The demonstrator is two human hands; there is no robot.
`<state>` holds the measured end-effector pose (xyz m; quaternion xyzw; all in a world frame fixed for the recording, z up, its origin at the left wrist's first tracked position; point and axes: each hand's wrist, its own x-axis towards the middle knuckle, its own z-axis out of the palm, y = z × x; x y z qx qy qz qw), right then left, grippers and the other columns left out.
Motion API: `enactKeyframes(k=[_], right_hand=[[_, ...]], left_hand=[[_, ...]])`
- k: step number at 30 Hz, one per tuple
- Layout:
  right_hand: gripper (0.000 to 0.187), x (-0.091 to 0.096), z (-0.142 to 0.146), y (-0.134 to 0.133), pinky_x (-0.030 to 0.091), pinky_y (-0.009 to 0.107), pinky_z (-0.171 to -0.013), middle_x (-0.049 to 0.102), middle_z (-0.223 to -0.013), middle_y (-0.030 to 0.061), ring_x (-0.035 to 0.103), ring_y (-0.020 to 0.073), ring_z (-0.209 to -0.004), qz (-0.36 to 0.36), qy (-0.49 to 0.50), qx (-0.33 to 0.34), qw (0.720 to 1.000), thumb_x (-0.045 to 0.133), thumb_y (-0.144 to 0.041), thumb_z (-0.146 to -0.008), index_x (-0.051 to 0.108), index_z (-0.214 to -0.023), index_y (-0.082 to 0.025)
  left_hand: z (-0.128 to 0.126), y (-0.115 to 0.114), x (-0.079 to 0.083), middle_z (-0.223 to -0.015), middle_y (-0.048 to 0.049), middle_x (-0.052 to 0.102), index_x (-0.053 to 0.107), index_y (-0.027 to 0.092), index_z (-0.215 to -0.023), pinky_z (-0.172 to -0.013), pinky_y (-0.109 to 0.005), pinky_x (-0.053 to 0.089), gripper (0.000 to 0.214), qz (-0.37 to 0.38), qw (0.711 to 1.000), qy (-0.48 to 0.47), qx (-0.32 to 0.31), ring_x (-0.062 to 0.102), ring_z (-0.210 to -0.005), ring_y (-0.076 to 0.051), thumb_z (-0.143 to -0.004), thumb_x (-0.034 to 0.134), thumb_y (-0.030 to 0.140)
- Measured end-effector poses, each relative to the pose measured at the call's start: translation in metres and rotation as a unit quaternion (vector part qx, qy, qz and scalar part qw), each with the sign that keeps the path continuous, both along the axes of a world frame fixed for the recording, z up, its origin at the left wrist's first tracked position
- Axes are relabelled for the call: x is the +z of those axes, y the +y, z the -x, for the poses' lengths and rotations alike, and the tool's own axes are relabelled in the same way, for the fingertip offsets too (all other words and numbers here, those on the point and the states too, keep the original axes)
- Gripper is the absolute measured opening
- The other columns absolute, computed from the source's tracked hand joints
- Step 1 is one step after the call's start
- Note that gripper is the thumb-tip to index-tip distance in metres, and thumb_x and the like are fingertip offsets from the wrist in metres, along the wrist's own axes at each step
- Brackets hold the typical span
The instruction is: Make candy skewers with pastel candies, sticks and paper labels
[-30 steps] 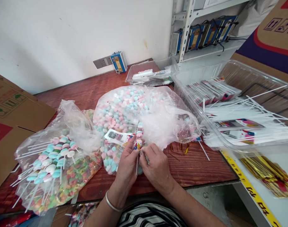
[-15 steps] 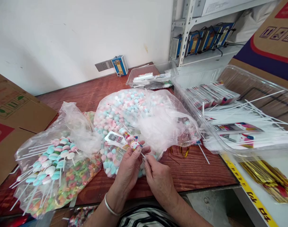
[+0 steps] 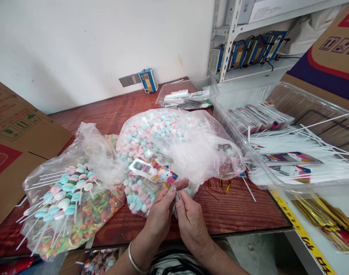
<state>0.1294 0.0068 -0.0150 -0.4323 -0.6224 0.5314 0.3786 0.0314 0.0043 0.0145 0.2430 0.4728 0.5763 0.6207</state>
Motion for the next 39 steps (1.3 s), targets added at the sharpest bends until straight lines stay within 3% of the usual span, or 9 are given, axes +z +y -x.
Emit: enactKeyframes(k=[4,7,12,16,25,32,36,39], right_hand=[[0.028,0.005,0.003,0.005,0.041,0.024,-0.055,0.054,-0.069,-0.0008,0.05,0.0144,-0.06,-0.016,0.001,-0.004,1.0,0.036,-0.037,-0.097,0.053,-0.083,-0.02],[0.027,0.006,0.001,0.008,0.041,0.023,-0.054,0.055,-0.068,-0.0014,0.052,0.0142,-0.059,-0.056,-0.015,-0.005,0.998,0.036,-0.035,-0.098,0.054,-0.084,-0.02],[0.02,-0.003,-0.007,0.008,0.04,0.023,-0.055,0.058,-0.069,-0.0007,0.055,0.0141,-0.058,-0.193,-0.097,0.001,0.976,0.037,-0.025,-0.099,0.055,-0.091,-0.02],[0.019,-0.014,-0.008,0.004,0.042,0.025,-0.059,0.06,-0.071,0.0021,0.058,0.0162,-0.063,-0.283,-0.153,-0.001,0.947,0.037,-0.021,-0.098,0.055,-0.09,-0.019],[0.02,-0.005,-0.004,0.008,0.039,0.023,-0.049,0.055,-0.062,-0.0024,0.054,0.0139,-0.051,-0.2,-0.134,-0.023,0.97,0.035,-0.024,-0.098,0.052,-0.086,-0.021],[0.022,-0.011,-0.001,0.007,0.042,0.024,-0.052,0.059,-0.065,0.0002,0.058,0.0155,-0.055,-0.201,-0.144,-0.003,0.969,0.035,-0.024,-0.097,0.054,-0.086,-0.021],[0.024,-0.01,-0.002,0.006,0.044,0.025,-0.055,0.059,-0.066,0.0012,0.058,0.0163,-0.059,-0.204,-0.146,0.045,0.967,0.035,-0.025,-0.097,0.055,-0.084,-0.021],[0.019,0.0,-0.002,0.01,0.05,0.027,-0.066,0.065,-0.084,0.0039,0.063,0.0175,-0.074,-0.153,-0.116,0.025,0.981,0.039,-0.029,-0.098,0.055,-0.104,-0.021]], left_hand=[[0.0,-0.004,-0.001,-0.121,-0.009,0.068,0.072,0.018,-0.111,-0.111,-0.039,0.031,0.037,-0.026,0.998,0.056,-0.011,0.053,-0.124,-0.026,-0.088,0.055,0.042],[0.004,-0.005,0.0,-0.121,-0.0073,0.068,0.07,0.021,-0.114,-0.106,-0.035,0.036,0.034,-0.034,0.999,0.018,-0.009,0.055,-0.119,-0.023,-0.085,0.061,0.037],[0.013,-0.001,0.006,-0.093,-0.0032,0.071,0.072,0.02,-0.095,-0.078,-0.026,0.047,0.022,-0.024,0.988,-0.066,0.14,0.062,-0.083,-0.014,-0.082,0.067,0.037],[0.019,0.003,0.003,-0.078,-0.0014,0.068,0.07,0.015,-0.079,-0.07,-0.023,0.045,0.016,0.004,0.988,-0.058,0.141,0.057,-0.07,-0.011,-0.073,0.076,0.03],[0.01,-0.001,-0.014,-0.075,-0.0006,0.067,0.071,0.017,-0.083,-0.075,-0.025,0.045,0.013,-0.049,0.993,0.033,0.097,0.057,-0.073,-0.012,-0.078,0.071,0.029],[0.018,0.003,-0.004,-0.092,-0.0033,0.071,0.073,0.019,-0.095,-0.075,-0.023,0.046,0.023,0.006,0.992,-0.04,0.121,0.061,-0.078,-0.012,-0.076,0.074,0.033],[0.02,0.005,-0.004,-0.083,-0.0026,0.071,0.073,0.017,-0.084,-0.075,-0.023,0.047,0.017,0.007,0.986,-0.104,0.133,0.061,-0.073,-0.011,-0.073,0.076,0.029],[0.02,0.005,-0.007,-0.081,-0.0023,0.071,0.074,0.017,-0.084,-0.075,-0.024,0.048,0.017,0.003,0.985,-0.089,0.151,0.061,-0.073,-0.012,-0.072,0.077,0.027]])
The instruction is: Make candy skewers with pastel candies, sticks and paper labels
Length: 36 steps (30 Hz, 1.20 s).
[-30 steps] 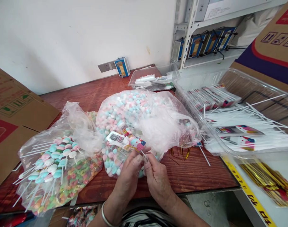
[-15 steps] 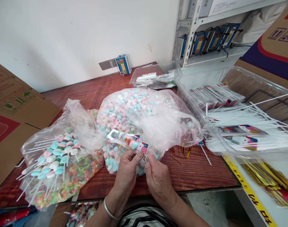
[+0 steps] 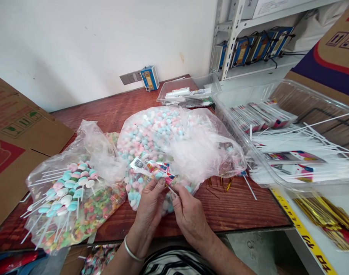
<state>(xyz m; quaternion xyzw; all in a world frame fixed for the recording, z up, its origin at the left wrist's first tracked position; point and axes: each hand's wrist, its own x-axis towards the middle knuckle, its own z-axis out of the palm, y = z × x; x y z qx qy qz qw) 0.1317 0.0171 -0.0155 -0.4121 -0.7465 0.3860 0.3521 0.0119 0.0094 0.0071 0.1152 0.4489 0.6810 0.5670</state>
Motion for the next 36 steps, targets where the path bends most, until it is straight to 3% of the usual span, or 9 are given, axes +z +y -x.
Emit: enactKeyframes(k=[5,12,14,18,24,28,31,33,36], right_hand=[[0.022,0.015,0.004,0.012,0.051,0.028,-0.076,0.065,-0.101,0.0064,0.063,0.0178,-0.086,0.01,0.085,-0.098,0.992,0.05,-0.033,-0.094,0.052,-0.111,-0.019],[0.015,0.019,0.01,0.013,0.047,0.026,-0.067,0.059,-0.079,0.0014,0.055,0.0154,-0.073,0.093,0.146,-0.019,0.985,0.05,-0.032,-0.093,0.057,-0.087,-0.02],[0.019,0.021,0.01,0.015,0.048,0.025,-0.059,0.056,-0.074,-0.0006,0.052,0.0133,-0.064,0.232,0.224,0.028,0.946,0.053,-0.037,-0.09,0.055,-0.084,-0.02],[0.023,0.024,0.005,0.024,0.048,0.023,-0.046,0.048,-0.061,-0.0055,0.044,0.0091,-0.049,0.487,0.358,0.141,0.784,0.064,-0.04,-0.081,0.054,-0.085,-0.019],[0.022,0.021,-0.003,0.026,0.054,0.027,-0.048,0.045,-0.056,-0.008,0.038,0.0068,-0.047,0.562,0.389,0.213,0.698,0.072,-0.029,-0.076,0.053,-0.078,-0.018],[0.027,0.015,-0.002,0.016,0.053,0.028,-0.051,0.046,-0.061,-0.0071,0.039,0.0071,-0.047,0.516,0.366,0.175,0.755,0.069,-0.042,-0.079,0.057,-0.087,-0.019],[0.021,0.011,-0.017,0.008,0.051,0.029,-0.062,0.054,-0.071,-0.0022,0.049,0.0108,-0.058,0.326,0.212,0.071,0.919,0.057,-0.039,-0.089,0.061,-0.087,-0.019],[0.018,0.005,-0.036,0.005,0.049,0.032,-0.075,0.06,-0.082,0.0027,0.056,0.0164,-0.078,0.131,0.037,-0.04,0.99,0.052,-0.03,-0.092,0.063,-0.085,-0.019],[0.017,-0.01,-0.069,0.008,0.044,0.037,-0.088,0.062,-0.099,0.0082,0.056,0.0223,-0.095,-0.055,-0.181,-0.167,0.968,0.048,-0.024,-0.094,0.064,-0.099,-0.02]], left_hand=[[-0.005,-0.001,-0.007,-0.082,-0.0029,0.071,0.073,0.017,-0.087,-0.08,-0.027,0.047,0.016,-0.016,0.998,0.056,-0.019,0.062,-0.079,-0.014,-0.074,0.074,0.027],[-0.01,-0.004,-0.017,-0.075,0.0011,0.064,0.073,0.019,-0.075,-0.077,-0.024,0.045,0.013,-0.037,0.974,0.219,0.053,0.057,-0.076,-0.012,-0.078,0.071,0.031],[-0.01,-0.005,-0.017,-0.077,0.0002,0.066,0.073,0.019,-0.077,-0.071,-0.024,0.048,0.017,-0.03,0.981,0.188,0.04,0.058,-0.071,-0.012,-0.077,0.072,0.036],[-0.005,-0.005,-0.013,-0.1,-0.0081,0.071,0.075,0.019,-0.089,-0.055,-0.024,0.049,0.029,-0.006,0.995,0.054,-0.08,0.063,-0.066,-0.014,-0.074,0.073,0.044],[0.007,-0.01,-0.005,-0.135,-0.0134,0.057,0.076,0.018,-0.086,-0.081,-0.036,0.056,0.027,-0.04,0.976,0.02,-0.215,0.06,-0.113,-0.03,-0.069,0.078,0.039],[0.004,-0.013,-0.004,-0.118,-0.0137,0.067,0.073,0.017,-0.078,-0.049,-0.027,0.054,0.023,-0.003,0.977,0.015,-0.214,0.068,-0.073,-0.021,-0.068,0.078,0.037],[0.004,-0.012,-0.004,-0.094,-0.0079,0.073,0.07,0.017,-0.071,-0.066,-0.032,0.057,0.02,-0.02,0.988,0.05,-0.145,0.068,-0.078,-0.02,-0.069,0.078,0.035],[0.009,-0.011,-0.004,-0.083,-0.0039,0.071,0.069,0.018,-0.073,-0.08,-0.035,0.054,0.018,-0.037,0.988,0.101,-0.109,0.067,-0.083,-0.02,-0.072,0.076,0.035],[0.022,-0.012,-0.005,-0.073,-0.0015,0.066,0.067,0.018,-0.078,-0.074,-0.032,0.05,0.021,-0.042,0.964,0.23,-0.124,0.061,-0.07,-0.017,-0.079,0.068,0.039]])
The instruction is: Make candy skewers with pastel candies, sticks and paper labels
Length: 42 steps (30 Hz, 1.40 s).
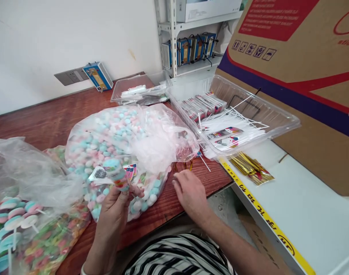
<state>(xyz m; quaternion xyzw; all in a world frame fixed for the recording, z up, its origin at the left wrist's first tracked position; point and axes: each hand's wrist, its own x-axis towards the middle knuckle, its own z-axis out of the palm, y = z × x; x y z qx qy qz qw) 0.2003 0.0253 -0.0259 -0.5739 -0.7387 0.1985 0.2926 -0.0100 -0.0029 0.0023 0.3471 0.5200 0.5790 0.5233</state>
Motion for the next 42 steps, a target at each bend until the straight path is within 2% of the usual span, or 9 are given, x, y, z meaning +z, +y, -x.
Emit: enactKeyframes(k=[5,12,19,23,29,34,37,40,42], right_hand=[[0.02,-0.023,-0.024,0.016,0.045,0.036,-0.084,0.061,-0.098,0.0107,0.056,0.0238,-0.092,-0.059,-0.159,-0.023,0.985,0.046,-0.022,-0.094,0.065,-0.1,-0.018],[0.016,-0.021,-0.021,0.023,0.044,0.036,-0.083,0.06,-0.098,0.0127,0.057,0.0245,-0.091,-0.05,-0.156,0.006,0.987,0.046,-0.017,-0.091,0.059,-0.082,-0.018],[0.016,0.018,-0.008,-0.004,0.044,0.029,-0.065,0.062,-0.078,0.0026,0.059,0.0179,-0.069,-0.024,0.045,-0.046,0.998,0.041,-0.03,-0.097,0.052,-0.088,-0.022],[0.014,0.039,0.031,-0.018,0.044,0.025,-0.065,0.061,-0.076,0.0007,0.057,0.0151,-0.068,0.018,0.189,0.054,0.98,0.046,-0.029,-0.096,0.054,-0.086,-0.022],[0.02,0.029,0.081,-0.016,0.04,0.023,-0.054,0.055,-0.069,-0.001,0.051,0.0132,-0.059,0.118,0.281,0.094,0.948,0.049,-0.03,-0.093,0.051,-0.076,-0.02],[0.02,0.021,0.087,-0.014,0.04,0.024,-0.053,0.054,-0.067,-0.0014,0.051,0.0135,-0.058,0.142,0.299,0.093,0.939,0.051,-0.031,-0.091,0.05,-0.075,-0.02],[0.02,0.022,0.089,-0.015,0.038,0.024,-0.052,0.052,-0.065,-0.0024,0.05,0.0132,-0.057,0.143,0.299,0.098,0.938,0.052,-0.031,-0.091,0.05,-0.074,-0.021],[0.021,0.022,0.091,-0.016,0.038,0.024,-0.051,0.051,-0.064,-0.0027,0.05,0.0132,-0.056,0.143,0.295,0.1,0.939,0.052,-0.031,-0.091,0.049,-0.073,-0.021],[0.021,0.022,0.093,-0.016,0.039,0.024,-0.052,0.052,-0.064,-0.0024,0.051,0.0134,-0.056,0.137,0.29,0.098,0.942,0.051,-0.031,-0.091,0.048,-0.073,-0.021]], left_hand=[[0.009,-0.006,0.006,-0.064,0.0,0.055,0.061,0.019,-0.072,-0.063,-0.026,0.039,0.03,-0.011,0.969,0.236,-0.073,0.049,-0.063,-0.015,-0.09,0.052,0.041],[0.009,-0.009,0.013,-0.063,0.0019,0.049,0.06,0.02,-0.075,-0.058,-0.026,0.034,0.025,-0.014,0.931,0.359,-0.069,0.045,-0.06,-0.015,-0.091,0.048,0.035],[0.012,-0.013,0.011,-0.085,-0.0042,0.06,0.064,0.022,-0.087,-0.073,-0.031,0.039,0.018,-0.046,0.901,0.429,-0.032,0.054,-0.081,-0.021,-0.091,0.046,0.022],[0.003,-0.01,0.011,-0.085,-0.0054,0.055,0.062,0.021,-0.083,-0.074,-0.031,0.04,0.023,-0.094,0.853,0.512,-0.033,0.052,-0.082,-0.021,-0.089,0.042,0.011],[0.001,-0.011,0.005,-0.08,-0.0046,0.056,0.061,0.019,-0.09,-0.066,-0.029,0.043,0.019,-0.131,0.792,0.597,0.018,0.055,-0.074,-0.019,-0.09,0.044,0.01],[0.005,-0.017,-0.006,-0.089,-0.006,0.065,0.054,0.016,-0.11,-0.069,-0.028,0.049,0.019,-0.176,0.776,0.597,0.101,0.062,-0.079,-0.018,-0.092,0.048,0.014],[0.007,-0.018,-0.009,-0.09,-0.0064,0.065,0.051,0.017,-0.121,-0.068,-0.028,0.05,0.029,-0.202,0.764,0.604,0.1,0.062,-0.079,-0.018,-0.093,0.047,0.013],[0.008,-0.019,-0.008,-0.084,-0.0058,0.063,0.056,0.018,-0.117,-0.066,-0.028,0.049,0.026,-0.2,0.767,0.602,0.094,0.06,-0.075,-0.017,-0.093,0.047,0.015],[0.007,-0.019,-0.005,-0.084,-0.0057,0.063,0.061,0.018,-0.108,-0.07,-0.029,0.049,0.021,-0.194,0.794,0.566,0.104,0.06,-0.077,-0.017,-0.093,0.047,0.015]])
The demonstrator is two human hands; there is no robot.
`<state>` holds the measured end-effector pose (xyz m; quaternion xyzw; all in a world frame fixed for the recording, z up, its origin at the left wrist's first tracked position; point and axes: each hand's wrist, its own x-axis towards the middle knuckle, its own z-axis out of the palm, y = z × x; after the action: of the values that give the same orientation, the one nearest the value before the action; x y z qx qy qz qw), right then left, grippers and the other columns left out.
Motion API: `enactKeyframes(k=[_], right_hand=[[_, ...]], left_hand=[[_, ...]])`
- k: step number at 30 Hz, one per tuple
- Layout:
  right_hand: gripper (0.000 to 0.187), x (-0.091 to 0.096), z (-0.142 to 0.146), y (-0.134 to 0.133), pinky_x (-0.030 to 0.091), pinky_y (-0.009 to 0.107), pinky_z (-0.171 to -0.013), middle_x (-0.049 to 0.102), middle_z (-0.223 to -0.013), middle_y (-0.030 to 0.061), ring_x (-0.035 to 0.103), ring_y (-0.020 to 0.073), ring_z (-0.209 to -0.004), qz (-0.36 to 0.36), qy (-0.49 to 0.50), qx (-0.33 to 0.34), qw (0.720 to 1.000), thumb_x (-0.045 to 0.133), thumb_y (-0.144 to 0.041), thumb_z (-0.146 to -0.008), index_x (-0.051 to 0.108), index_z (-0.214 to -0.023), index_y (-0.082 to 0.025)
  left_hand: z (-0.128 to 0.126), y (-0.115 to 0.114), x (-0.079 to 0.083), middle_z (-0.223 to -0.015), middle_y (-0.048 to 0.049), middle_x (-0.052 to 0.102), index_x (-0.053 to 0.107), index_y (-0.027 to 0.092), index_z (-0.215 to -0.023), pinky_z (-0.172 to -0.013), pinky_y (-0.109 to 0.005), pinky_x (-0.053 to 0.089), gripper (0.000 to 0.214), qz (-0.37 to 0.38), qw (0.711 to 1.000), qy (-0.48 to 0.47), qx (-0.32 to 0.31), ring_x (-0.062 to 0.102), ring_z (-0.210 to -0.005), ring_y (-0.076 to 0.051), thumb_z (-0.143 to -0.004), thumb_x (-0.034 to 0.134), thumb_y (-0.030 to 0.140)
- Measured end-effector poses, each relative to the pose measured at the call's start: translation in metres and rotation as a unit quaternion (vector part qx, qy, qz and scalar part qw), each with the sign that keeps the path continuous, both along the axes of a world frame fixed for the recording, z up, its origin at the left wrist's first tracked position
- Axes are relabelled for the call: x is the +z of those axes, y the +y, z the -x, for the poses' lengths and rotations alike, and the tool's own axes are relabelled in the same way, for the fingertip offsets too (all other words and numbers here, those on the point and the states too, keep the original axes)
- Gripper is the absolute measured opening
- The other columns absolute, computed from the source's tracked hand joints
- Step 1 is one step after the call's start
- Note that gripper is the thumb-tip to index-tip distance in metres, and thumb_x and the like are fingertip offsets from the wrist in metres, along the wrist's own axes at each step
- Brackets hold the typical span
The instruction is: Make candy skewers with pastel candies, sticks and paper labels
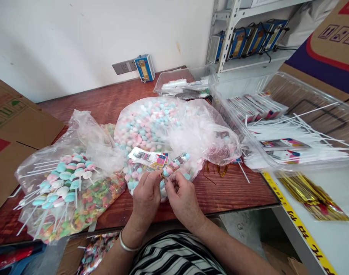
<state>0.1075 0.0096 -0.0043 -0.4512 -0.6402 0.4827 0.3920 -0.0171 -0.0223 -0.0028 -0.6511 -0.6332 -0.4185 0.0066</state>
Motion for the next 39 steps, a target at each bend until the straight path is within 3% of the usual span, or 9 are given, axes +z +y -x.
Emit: enactKeyframes(k=[4,9,13,17,23,25,30,36,39], right_hand=[[0.017,-0.003,0.001,0.004,0.04,0.026,-0.053,0.057,-0.068,0.0002,0.053,0.0153,-0.058,-0.04,-0.045,-0.014,0.998,0.05,-0.03,-0.091,0.05,-0.077,-0.021],[0.011,-0.005,0.003,0.014,0.043,0.029,-0.064,0.062,-0.076,0.0028,0.058,0.0182,-0.07,-0.096,-0.049,-0.004,0.994,0.049,-0.025,-0.09,0.05,-0.08,-0.021],[0.007,0.001,0.003,0.022,0.044,0.027,-0.061,0.063,-0.078,0.0005,0.058,0.0161,-0.068,-0.014,0.012,0.033,0.999,0.048,-0.026,-0.092,0.053,-0.093,-0.021],[0.014,0.009,0.0,0.025,0.042,0.026,-0.062,0.059,-0.072,-0.0007,0.055,0.0152,-0.067,-0.01,0.008,0.072,0.997,0.048,-0.026,-0.091,0.055,-0.08,-0.02],[0.012,0.008,-0.003,0.029,0.041,0.027,-0.061,0.056,-0.069,-0.0007,0.051,0.0159,-0.066,-0.029,-0.042,0.051,0.997,0.05,-0.024,-0.087,0.052,-0.075,-0.02],[0.008,0.005,-0.002,0.03,0.042,0.028,-0.063,0.058,-0.072,-0.0005,0.053,0.0163,-0.068,-0.025,-0.031,0.055,0.998,0.05,-0.025,-0.087,0.054,-0.082,-0.02],[0.015,0.006,0.002,0.028,0.04,0.024,-0.052,0.054,-0.068,-0.0029,0.048,0.0124,-0.057,0.042,0.031,0.08,0.995,0.052,-0.033,-0.088,0.053,-0.081,-0.02],[0.018,0.01,0.006,0.025,0.034,0.022,-0.042,0.049,-0.06,-0.007,0.041,0.0086,-0.046,0.13,0.11,0.096,0.981,0.058,-0.036,-0.085,0.052,-0.079,-0.02],[0.019,0.008,0.004,0.027,0.031,0.021,-0.04,0.044,-0.053,-0.0093,0.037,0.0077,-0.042,0.16,0.143,0.095,0.972,0.059,-0.035,-0.083,0.049,-0.073,-0.021]], left_hand=[[-0.004,0.003,0.005,-0.079,-0.0031,0.064,0.065,0.018,-0.09,-0.069,-0.027,0.047,0.01,0.085,0.96,-0.265,0.009,0.058,-0.075,-0.015,-0.088,0.055,0.02],[-0.009,0.012,0.009,-0.052,0.0069,0.043,0.059,0.015,-0.081,-0.044,-0.017,0.026,0.021,0.195,0.692,-0.693,-0.054,0.033,-0.046,-0.006,-0.077,0.07,0.033],[-0.011,0.017,0.01,-0.054,0.0079,0.042,0.057,0.014,-0.082,-0.043,-0.016,0.023,0.03,0.193,0.604,-0.769,-0.086,0.03,-0.045,-0.003,-0.068,0.078,0.031],[-0.011,0.017,0.004,-0.055,0.0085,0.04,0.056,0.016,-0.087,-0.043,-0.016,0.023,0.026,0.192,0.63,-0.746,-0.1,0.028,-0.045,-0.004,-0.076,0.072,0.034],[0.001,0.011,-0.002,-0.079,-0.0014,0.062,0.063,0.019,-0.107,-0.067,-0.025,0.045,0.02,0.138,0.92,-0.356,-0.089,0.055,-0.07,-0.012,-0.09,0.053,0.023],[0.004,0.009,0.0,-0.098,-0.0069,0.066,0.062,0.019,-0.112,-0.083,-0.031,0.046,0.025,0.089,0.966,-0.227,-0.09,0.059,-0.091,-0.017,-0.09,0.05,0.018],[0.0,0.008,0.002,-0.087,-0.0036,0.065,0.063,0.019,-0.102,-0.074,-0.028,0.046,0.02,0.088,0.956,-0.274,-0.058,0.059,-0.08,-0.016,-0.093,0.046,0.023],[-0.005,0.011,-0.003,-0.055,0.0079,0.036,0.06,0.019,-0.096,-0.042,-0.019,0.026,0.021,0.175,0.805,-0.561,-0.084,0.029,-0.044,-0.007,-0.092,0.05,0.038],[-0.002,0.011,-0.003,-0.064,0.0025,0.053,0.064,0.02,-0.102,-0.052,-0.021,0.039,0.023,0.169,0.857,-0.477,-0.091,0.046,-0.054,-0.011,-0.091,0.052,0.035]])
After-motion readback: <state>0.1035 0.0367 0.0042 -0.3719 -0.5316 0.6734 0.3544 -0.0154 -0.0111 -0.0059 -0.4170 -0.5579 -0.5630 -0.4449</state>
